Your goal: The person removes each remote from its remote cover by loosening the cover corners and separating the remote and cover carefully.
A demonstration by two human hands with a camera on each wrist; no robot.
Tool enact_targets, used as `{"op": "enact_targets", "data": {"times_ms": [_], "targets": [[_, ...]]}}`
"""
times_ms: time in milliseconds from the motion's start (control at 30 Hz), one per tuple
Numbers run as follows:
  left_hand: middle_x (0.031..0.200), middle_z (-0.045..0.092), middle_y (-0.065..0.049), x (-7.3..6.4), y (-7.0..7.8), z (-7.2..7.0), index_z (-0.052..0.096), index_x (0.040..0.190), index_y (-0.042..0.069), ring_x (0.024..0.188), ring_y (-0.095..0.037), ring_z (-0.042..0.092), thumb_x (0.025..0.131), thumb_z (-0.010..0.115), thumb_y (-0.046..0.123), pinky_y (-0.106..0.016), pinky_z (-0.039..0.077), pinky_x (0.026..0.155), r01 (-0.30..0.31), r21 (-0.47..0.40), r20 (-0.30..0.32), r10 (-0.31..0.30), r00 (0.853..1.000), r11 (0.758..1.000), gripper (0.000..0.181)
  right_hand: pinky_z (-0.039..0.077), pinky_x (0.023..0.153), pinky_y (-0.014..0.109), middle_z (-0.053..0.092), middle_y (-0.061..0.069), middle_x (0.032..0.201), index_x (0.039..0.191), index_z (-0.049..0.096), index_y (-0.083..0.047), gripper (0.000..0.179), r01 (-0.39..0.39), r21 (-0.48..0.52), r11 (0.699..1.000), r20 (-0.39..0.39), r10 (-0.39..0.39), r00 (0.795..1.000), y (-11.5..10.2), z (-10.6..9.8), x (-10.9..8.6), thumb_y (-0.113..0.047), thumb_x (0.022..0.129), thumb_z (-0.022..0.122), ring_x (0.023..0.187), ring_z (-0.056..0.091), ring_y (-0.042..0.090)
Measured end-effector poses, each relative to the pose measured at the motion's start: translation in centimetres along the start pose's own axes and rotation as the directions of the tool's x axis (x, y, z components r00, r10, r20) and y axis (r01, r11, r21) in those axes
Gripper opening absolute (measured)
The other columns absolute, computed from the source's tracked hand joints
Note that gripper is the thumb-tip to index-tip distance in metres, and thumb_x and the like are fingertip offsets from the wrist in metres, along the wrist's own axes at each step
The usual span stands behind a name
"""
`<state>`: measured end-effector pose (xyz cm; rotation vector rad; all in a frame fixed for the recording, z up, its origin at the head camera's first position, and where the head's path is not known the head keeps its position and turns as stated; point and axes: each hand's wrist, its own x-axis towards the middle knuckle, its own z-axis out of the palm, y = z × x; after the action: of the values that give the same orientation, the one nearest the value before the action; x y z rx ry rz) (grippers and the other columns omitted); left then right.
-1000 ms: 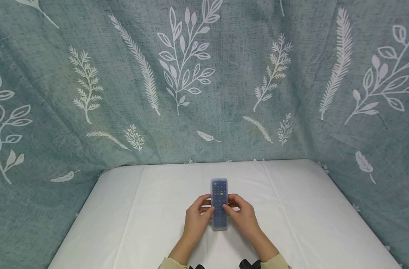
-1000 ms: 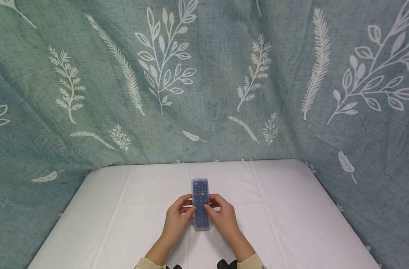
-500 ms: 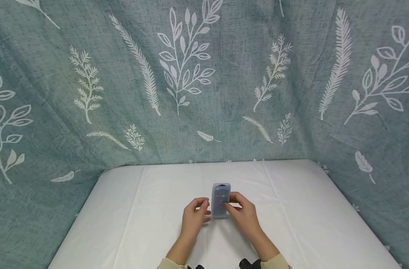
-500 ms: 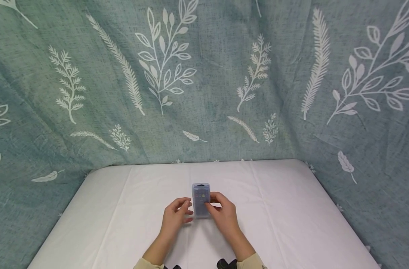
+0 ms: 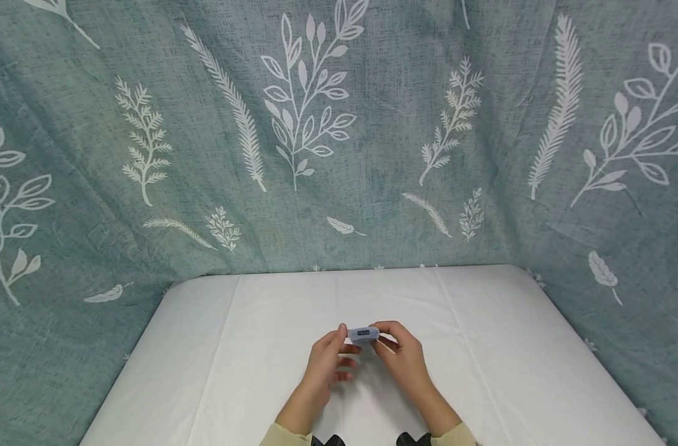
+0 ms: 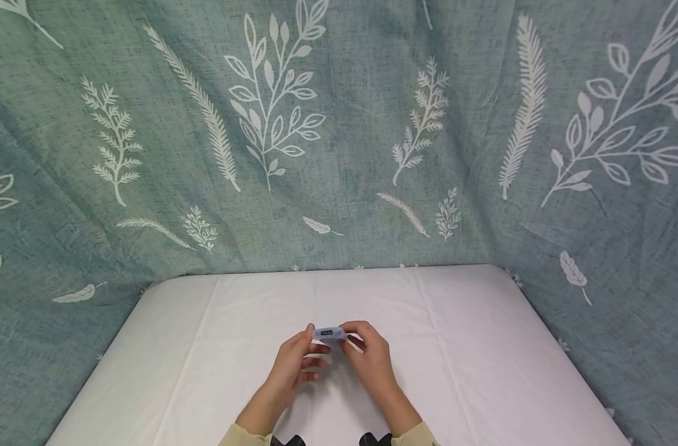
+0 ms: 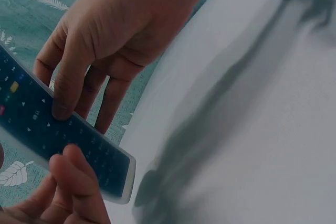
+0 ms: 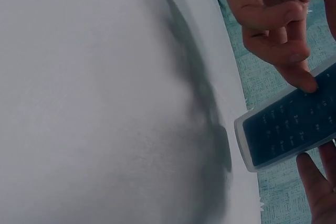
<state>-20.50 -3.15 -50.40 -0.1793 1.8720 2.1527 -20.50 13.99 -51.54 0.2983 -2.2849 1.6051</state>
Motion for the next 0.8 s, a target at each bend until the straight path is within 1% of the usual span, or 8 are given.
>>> {"op": "enact_targets", "data": {"times_ms": [133, 167, 233, 300, 400, 567, 667, 800], "targets": [[0.095, 0.073, -0.004, -0.05, 0.16, 0.09, 0.062, 0.119, 0.01, 0.064, -0.012, 0.062, 0.095, 0.054, 0.061, -0.023, 0.047, 0.052, 0.012, -0.018, 0.005, -0.012, 1.0, 1.0, 0.057, 0.055, 0.098, 0.032, 0.069, 0.006, 0.114, 0.102, 0.069, -0.018, 0.033, 0.022, 0.013, 1.0, 0.034, -0.023, 0.999, -0.01, -0.08, -0.21, 0.008, 0.082, 0.075, 0.112, 0.064, 0.009], [0.092, 0.071, -0.002, -0.03, 0.15, 0.11, 0.062, 0.118, 0.009, 0.064, -0.012, 0.062, 0.094, 0.056, 0.061, -0.023, 0.047, 0.051, 0.014, -0.022, 0.006, -0.013, 1.0, 1.0, 0.057, 0.055, 0.099, 0.033, 0.069, 0.008, 0.114, 0.102, 0.069, -0.017, 0.033, 0.031, 0.019, 0.999, 0.039, -0.032, 0.999, 0.05, -0.11, -0.26, 0.009, 0.082, 0.074, 0.112, 0.063, 0.006], [0.087, 0.068, 0.003, 0.0, 0.1, 0.16, 0.062, 0.118, 0.009, 0.064, -0.012, 0.062, 0.094, 0.06, 0.057, -0.023, 0.046, 0.051, 0.017, -0.025, 0.008, -0.017, 1.0, 1.0, 0.054, 0.055, 0.099, 0.036, 0.068, 0.01, 0.115, 0.103, 0.069, -0.015, 0.035, 0.06, 0.02, 0.998, 0.052, -0.061, 0.997, 0.24, -0.14, -0.37, 0.012, 0.082, 0.073, 0.113, 0.062, 0.004], [0.085, 0.066, 0.005, 0.03, -0.02, 0.19, 0.062, 0.121, 0.007, 0.065, -0.012, 0.063, 0.095, 0.063, 0.051, -0.023, 0.046, 0.052, 0.01, -0.02, 0.018, -0.01, 1.0, 1.0, 0.051, 0.055, 0.099, 0.038, 0.067, 0.009, 0.115, 0.102, 0.068, -0.015, 0.036, 0.085, 0.016, 0.996, 0.058, -0.086, 0.995, 0.37, -0.19, -0.5, 0.014, 0.081, 0.072, 0.113, 0.062, 0.007], [0.084, 0.068, 0.004, -0.14, -0.02, 0.18, 0.061, 0.125, 0.006, 0.064, -0.012, 0.064, 0.095, 0.065, 0.043, -0.023, 0.046, 0.052, 0.004, -0.003, 0.024, -0.004, 1.0, 1.0, 0.047, 0.055, 0.099, 0.041, 0.067, 0.005, 0.116, 0.1, 0.067, -0.017, 0.035, 0.101, -0.023, 0.995, 0.059, -0.099, 0.993, 0.4, -0.26, -0.71, 0.012, 0.081, 0.074, 0.115, 0.061, 0.01], [0.09, 0.067, 0.0, -0.5, 0.15, 0.05, 0.059, 0.131, 0.006, 0.064, -0.009, 0.059, 0.094, 0.066, 0.036, -0.022, 0.045, 0.052, -0.005, 0.022, 0.015, 0.004, 1.0, 1.0, 0.048, 0.054, 0.099, 0.048, 0.067, -0.003, 0.122, 0.096, 0.065, -0.025, 0.033, 0.059, -0.076, 0.995, 0.059, -0.054, 0.997, 0.12, -0.31, -0.85, 0.002, 0.083, 0.077, 0.12, 0.055, 0.013], [0.095, 0.067, -0.001, -0.54, 0.12, 0.02, 0.058, 0.132, 0.006, 0.065, -0.009, 0.057, 0.094, 0.066, 0.035, -0.023, 0.046, 0.053, -0.004, 0.019, 0.016, 0.004, 1.0, 1.0, 0.048, 0.054, 0.098, 0.05, 0.066, 0.0, 0.124, 0.095, 0.065, -0.026, 0.031, 0.053, -0.079, 0.995, 0.063, -0.048, 0.997, 0.09, -0.27, -0.84, 0.0, 0.084, 0.076, 0.121, 0.054, 0.014], [0.099, 0.068, -0.004, -0.45, -0.08, 0.0, 0.057, 0.134, 0.005, 0.066, -0.01, 0.06, 0.095, 0.066, 0.031, -0.024, 0.048, 0.055, -0.009, 0.02, 0.02, 0.008, 1.0, 1.0, 0.048, 0.055, 0.096, 0.049, 0.067, 0.003, 0.124, 0.097, 0.065, -0.024, 0.032, 0.086, -0.109, 0.99, 0.062, -0.079, 0.995, 0.33, -0.26, -0.87, 0.002, 0.083, 0.076, 0.119, 0.054, 0.015]]}}
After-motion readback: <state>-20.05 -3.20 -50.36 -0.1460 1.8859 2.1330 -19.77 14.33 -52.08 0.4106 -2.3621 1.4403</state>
